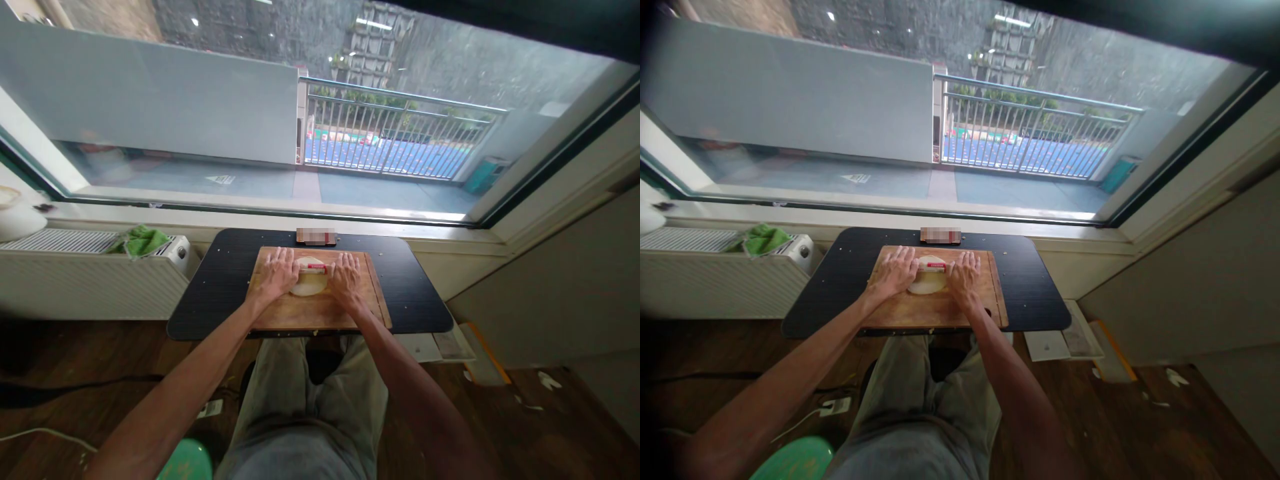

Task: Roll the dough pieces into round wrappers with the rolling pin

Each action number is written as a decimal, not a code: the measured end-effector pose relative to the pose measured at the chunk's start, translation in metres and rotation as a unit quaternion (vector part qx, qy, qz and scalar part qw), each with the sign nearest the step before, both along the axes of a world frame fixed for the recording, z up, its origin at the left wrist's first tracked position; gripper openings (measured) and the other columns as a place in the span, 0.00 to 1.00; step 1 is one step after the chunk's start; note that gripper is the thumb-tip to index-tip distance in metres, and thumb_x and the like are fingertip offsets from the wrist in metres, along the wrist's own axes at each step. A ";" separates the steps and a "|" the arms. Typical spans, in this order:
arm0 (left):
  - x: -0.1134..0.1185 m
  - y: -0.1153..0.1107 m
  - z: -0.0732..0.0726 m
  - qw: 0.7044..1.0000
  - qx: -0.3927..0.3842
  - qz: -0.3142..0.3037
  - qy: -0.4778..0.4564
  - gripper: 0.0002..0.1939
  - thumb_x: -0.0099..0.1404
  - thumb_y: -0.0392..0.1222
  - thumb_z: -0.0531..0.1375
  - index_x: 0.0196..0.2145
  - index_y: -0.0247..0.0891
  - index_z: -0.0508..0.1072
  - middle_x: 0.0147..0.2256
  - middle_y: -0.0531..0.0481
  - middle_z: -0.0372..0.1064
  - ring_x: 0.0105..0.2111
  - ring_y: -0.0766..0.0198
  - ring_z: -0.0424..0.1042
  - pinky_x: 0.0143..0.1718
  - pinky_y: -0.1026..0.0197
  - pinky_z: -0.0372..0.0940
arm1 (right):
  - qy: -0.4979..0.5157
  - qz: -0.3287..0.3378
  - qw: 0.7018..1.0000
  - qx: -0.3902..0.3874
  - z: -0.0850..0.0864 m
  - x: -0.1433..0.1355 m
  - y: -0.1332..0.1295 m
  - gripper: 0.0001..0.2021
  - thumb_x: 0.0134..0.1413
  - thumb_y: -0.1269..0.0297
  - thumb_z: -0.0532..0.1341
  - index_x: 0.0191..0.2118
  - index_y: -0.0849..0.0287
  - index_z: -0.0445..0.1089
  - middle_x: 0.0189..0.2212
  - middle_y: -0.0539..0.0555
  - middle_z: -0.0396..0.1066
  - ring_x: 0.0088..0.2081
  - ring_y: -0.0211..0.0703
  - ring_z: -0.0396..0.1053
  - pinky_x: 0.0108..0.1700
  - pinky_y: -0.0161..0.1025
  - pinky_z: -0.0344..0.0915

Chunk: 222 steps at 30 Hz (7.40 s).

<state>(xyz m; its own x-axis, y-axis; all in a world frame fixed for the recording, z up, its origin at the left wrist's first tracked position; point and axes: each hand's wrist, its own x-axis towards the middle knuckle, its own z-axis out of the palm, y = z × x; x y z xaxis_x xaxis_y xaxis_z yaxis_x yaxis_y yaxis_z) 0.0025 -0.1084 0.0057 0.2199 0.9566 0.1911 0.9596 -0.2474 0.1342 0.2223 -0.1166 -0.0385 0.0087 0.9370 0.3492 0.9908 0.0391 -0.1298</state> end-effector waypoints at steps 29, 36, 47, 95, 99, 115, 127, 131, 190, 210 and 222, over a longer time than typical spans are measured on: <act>0.013 0.091 0.010 0.998 -0.030 0.046 0.010 0.29 0.77 0.46 0.47 0.69 0.36 0.71 0.69 0.30 0.67 0.69 0.40 0.65 0.68 0.33 0.61 | 0.001 -0.032 0.995 -0.096 0.048 -0.006 0.076 0.33 0.73 0.56 0.52 0.77 0.62 0.62 0.75 0.67 0.62 0.76 0.63 0.57 0.77 0.62 0.49; 0.011 0.073 0.002 0.999 -0.022 0.046 -0.010 0.31 0.75 0.44 0.49 0.70 0.33 0.71 0.71 0.28 0.66 0.75 0.37 0.58 0.71 0.28 0.57 | 0.018 -0.025 0.998 -0.046 0.036 -0.006 0.063 0.34 0.70 0.58 0.55 0.77 0.64 0.62 0.74 0.68 0.64 0.75 0.61 0.58 0.75 0.59 0.54; 0.010 -0.012 0.000 0.999 0.035 0.021 -0.024 0.31 0.81 0.49 0.44 0.64 0.29 0.76 0.65 0.31 0.75 0.70 0.44 0.68 0.73 0.41 0.60 | 0.019 0.042 0.998 -0.035 0.029 0.007 -0.020 0.28 0.77 0.62 0.49 0.72 0.68 0.69 0.71 0.68 0.68 0.74 0.56 0.63 0.76 0.53 0.54; -0.003 0.011 0.000 0.994 0.062 0.085 -0.031 0.31 0.80 0.46 0.44 0.72 0.31 0.67 0.67 0.30 0.71 0.76 0.38 0.57 0.70 0.35 0.63 | 0.012 0.027 0.998 -0.048 0.057 0.010 0.004 0.25 0.72 0.63 0.54 0.69 0.58 0.72 0.61 0.65 0.75 0.61 0.61 0.67 0.68 0.55 0.56; -0.001 0.031 0.003 0.994 0.050 0.090 -0.023 0.31 0.80 0.45 0.44 0.71 0.29 0.67 0.67 0.28 0.70 0.76 0.36 0.57 0.69 0.36 0.63 | 0.023 0.000 0.998 -0.064 0.060 0.008 0.018 0.21 0.74 0.63 0.53 0.63 0.57 0.75 0.58 0.64 0.75 0.58 0.59 0.68 0.62 0.52 0.60; 0.002 -0.001 0.009 0.995 0.012 0.101 -0.005 0.31 0.79 0.45 0.47 0.72 0.32 0.70 0.70 0.28 0.67 0.75 0.33 0.59 0.68 0.30 0.65 | -0.008 -0.001 0.996 -0.092 0.059 0.008 0.004 0.27 0.72 0.63 0.54 0.73 0.57 0.67 0.66 0.65 0.71 0.66 0.59 0.64 0.68 0.53 0.56; 0.003 -0.039 0.001 0.994 0.044 0.096 -0.025 0.26 0.78 0.43 0.48 0.64 0.36 0.77 0.66 0.34 0.72 0.73 0.40 0.63 0.67 0.39 0.66 | 0.009 -0.004 0.998 -0.065 0.039 0.008 -0.028 0.30 0.70 0.65 0.55 0.75 0.59 0.65 0.70 0.64 0.69 0.73 0.57 0.60 0.74 0.54 0.51; 0.003 -0.030 0.003 0.993 0.050 0.101 -0.029 0.27 0.77 0.42 0.49 0.67 0.37 0.75 0.65 0.32 0.73 0.72 0.39 0.64 0.65 0.37 0.67 | 0.017 -0.012 0.998 -0.065 0.039 0.007 -0.023 0.30 0.68 0.66 0.56 0.74 0.59 0.67 0.69 0.63 0.70 0.71 0.57 0.62 0.74 0.53 0.52; 0.006 0.060 0.014 0.997 0.028 0.068 -0.019 0.27 0.77 0.44 0.47 0.65 0.37 0.74 0.62 0.31 0.73 0.65 0.40 0.67 0.64 0.35 0.64 | 0.049 -0.043 0.995 -0.074 0.057 -0.002 0.014 0.24 0.73 0.61 0.52 0.69 0.57 0.70 0.59 0.64 0.75 0.61 0.60 0.67 0.63 0.53 0.59; 0.003 0.043 0.007 0.997 0.007 0.075 -0.006 0.29 0.76 0.43 0.48 0.69 0.36 0.72 0.65 0.29 0.71 0.68 0.38 0.65 0.65 0.33 0.63 | -0.007 -0.021 0.997 -0.079 0.051 -0.012 -0.005 0.23 0.75 0.56 0.55 0.68 0.57 0.71 0.61 0.66 0.74 0.63 0.60 0.66 0.68 0.54 0.57; 0.003 0.046 0.008 0.997 0.017 0.078 -0.018 0.28 0.76 0.42 0.48 0.67 0.35 0.73 0.62 0.30 0.73 0.63 0.39 0.68 0.63 0.36 0.65 | -0.002 -0.034 0.996 -0.079 0.053 -0.013 -0.001 0.22 0.74 0.58 0.56 0.66 0.56 0.73 0.62 0.66 0.75 0.62 0.60 0.69 0.66 0.54 0.61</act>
<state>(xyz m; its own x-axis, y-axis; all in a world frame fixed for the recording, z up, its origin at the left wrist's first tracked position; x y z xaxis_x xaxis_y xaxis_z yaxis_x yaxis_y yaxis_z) 0.0054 -0.0626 0.0140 0.0609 0.9715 0.2292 0.9814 -0.1002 0.1639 0.2094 -0.1172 0.0142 0.0732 0.9776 0.1973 0.9908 -0.0488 -0.1258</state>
